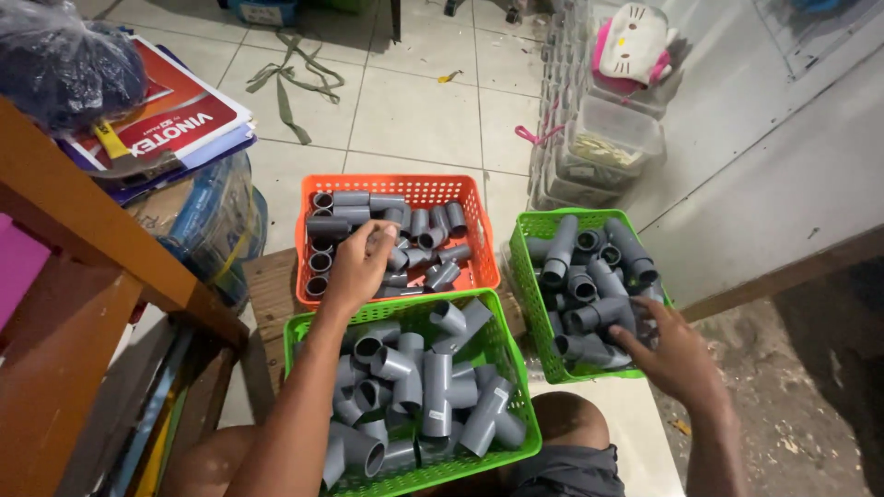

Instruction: Sorting various PVC pipe fittings into different baskets based on their type

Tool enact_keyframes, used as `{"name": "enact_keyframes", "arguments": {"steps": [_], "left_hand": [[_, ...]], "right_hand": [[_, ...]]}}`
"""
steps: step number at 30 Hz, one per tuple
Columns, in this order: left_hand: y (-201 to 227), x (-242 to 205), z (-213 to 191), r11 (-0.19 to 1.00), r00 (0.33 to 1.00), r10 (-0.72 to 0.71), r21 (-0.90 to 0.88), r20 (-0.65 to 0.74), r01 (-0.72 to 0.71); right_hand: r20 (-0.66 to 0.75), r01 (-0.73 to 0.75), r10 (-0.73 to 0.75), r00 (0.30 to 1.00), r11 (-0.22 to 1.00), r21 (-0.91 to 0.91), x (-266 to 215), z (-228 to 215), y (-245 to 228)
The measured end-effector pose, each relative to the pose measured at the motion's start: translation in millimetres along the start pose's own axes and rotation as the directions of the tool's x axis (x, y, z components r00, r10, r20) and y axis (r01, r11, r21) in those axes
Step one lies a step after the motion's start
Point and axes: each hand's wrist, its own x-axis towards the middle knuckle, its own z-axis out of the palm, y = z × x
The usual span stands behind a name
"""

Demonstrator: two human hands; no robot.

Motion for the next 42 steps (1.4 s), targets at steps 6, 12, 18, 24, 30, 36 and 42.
{"name": "enact_keyframes", "arguments": {"steps": [6,12,18,24,30,36,42], "left_hand": [[-5,1,3,0.999,1.0,-0.005,-0.033,-0.001,0.005],[3,-1,2,1.0,1.0,-0.013,-0.011,-0.024,0.013],[7,-3,1,0.999,1.0,-0.01,-0.044,-0.01,0.009],[6,-2,1,1.0,1.0,-0.021,-0.004,-0.012,0.021],[2,0,0,0.997,0.999,-0.044,-0.072,-0.032,0.041],[20,-12,-1,0.983,0.991,-0.129,-0.129,0.033,0.132],[6,-6,-4,0.994,0.998,-0.057,0.093,0.006,0.057]], "right_hand": [[-0.03,-0.047,0.047,0.998,0.999,-0.012,2,5,-14],[-0.173,0.131,-0.133,0.976,0.991,-0.023,34,40,41],[-0.102,-0.136,0.154,0.983,0.976,0.17,-7,3,3],[-0.346,0.078,0.098,0.933,0.884,0.461,-22,6,-1],[-0.351,0.297,-0.012,0.936,0.557,0.776,-15,35,-78],[-0.423,0.562,-0.375,0.825,0.626,0.54,25,89,-192],[-0.502,0.665,-0.455,0.735,0.627,0.406,65,157,-225]]}}
